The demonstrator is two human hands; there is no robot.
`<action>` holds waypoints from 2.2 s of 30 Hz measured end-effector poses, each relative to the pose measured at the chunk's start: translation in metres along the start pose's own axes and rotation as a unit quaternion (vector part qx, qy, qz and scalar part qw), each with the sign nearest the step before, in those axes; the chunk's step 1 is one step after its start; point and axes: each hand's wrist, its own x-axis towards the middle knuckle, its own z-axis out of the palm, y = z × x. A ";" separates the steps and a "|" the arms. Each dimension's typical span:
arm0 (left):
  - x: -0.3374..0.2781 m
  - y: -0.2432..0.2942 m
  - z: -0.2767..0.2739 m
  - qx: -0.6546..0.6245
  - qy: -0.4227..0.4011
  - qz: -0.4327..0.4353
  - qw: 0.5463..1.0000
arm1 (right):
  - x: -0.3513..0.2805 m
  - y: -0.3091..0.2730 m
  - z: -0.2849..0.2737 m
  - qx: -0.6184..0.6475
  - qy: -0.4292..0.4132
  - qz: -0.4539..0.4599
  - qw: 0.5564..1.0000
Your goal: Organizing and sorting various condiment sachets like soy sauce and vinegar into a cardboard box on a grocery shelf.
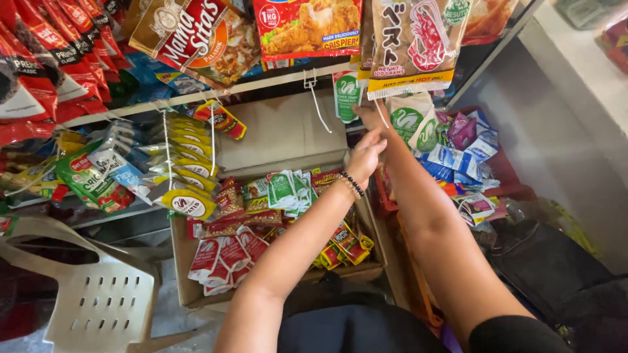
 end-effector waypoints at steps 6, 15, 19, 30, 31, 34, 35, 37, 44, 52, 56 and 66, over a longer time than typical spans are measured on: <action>0.012 -0.007 0.000 0.014 -0.010 0.028 0.999 | 0.026 0.037 0.004 -0.108 -0.013 0.007 0.994; 0.015 -0.021 -0.015 0.178 0.082 0.194 0.961 | -0.035 -0.032 -0.015 -0.002 -0.026 0.049 0.998; 0.042 -0.038 -0.035 0.302 0.208 0.251 0.896 | -0.072 -0.080 -0.025 0.087 -0.035 0.085 0.992; 0.004 -0.018 -0.001 -0.074 -0.019 0.053 0.996 | -0.143 -0.150 -0.062 -0.042 0.013 0.143 0.989; 0.006 -0.027 0.000 -0.078 -0.018 0.051 0.996 | -0.148 -0.154 -0.065 -0.046 0.012 0.146 0.988; -0.014 -0.022 0.007 -0.031 -0.070 0.200 0.977 | -0.162 -0.158 -0.071 -0.072 -0.027 0.140 0.987; -0.035 0.001 0.013 -0.072 -0.055 0.074 0.993 | -0.166 -0.156 -0.074 -0.052 -0.005 0.142 0.988; -0.045 0.007 0.019 -0.117 -0.031 -0.050 0.991 | -0.174 -0.158 -0.077 -0.034 0.007 0.145 0.989; -0.049 -0.043 0.023 0.144 0.068 0.309 0.938 | -0.213 -0.160 -0.076 0.003 0.003 0.081 0.997; -0.094 -0.042 0.005 0.101 -0.025 0.234 0.967 | -0.254 -0.160 -0.060 -0.022 0.031 0.038 0.999; -0.106 -0.055 -0.013 0.082 -0.034 0.233 0.968 | -0.265 -0.141 -0.043 -0.003 0.037 0.056 0.998; -0.123 -0.095 -0.157 -0.082 0.003 -0.099 0.992 | -0.268 0.014 0.059 0.080 -0.093 0.261 0.958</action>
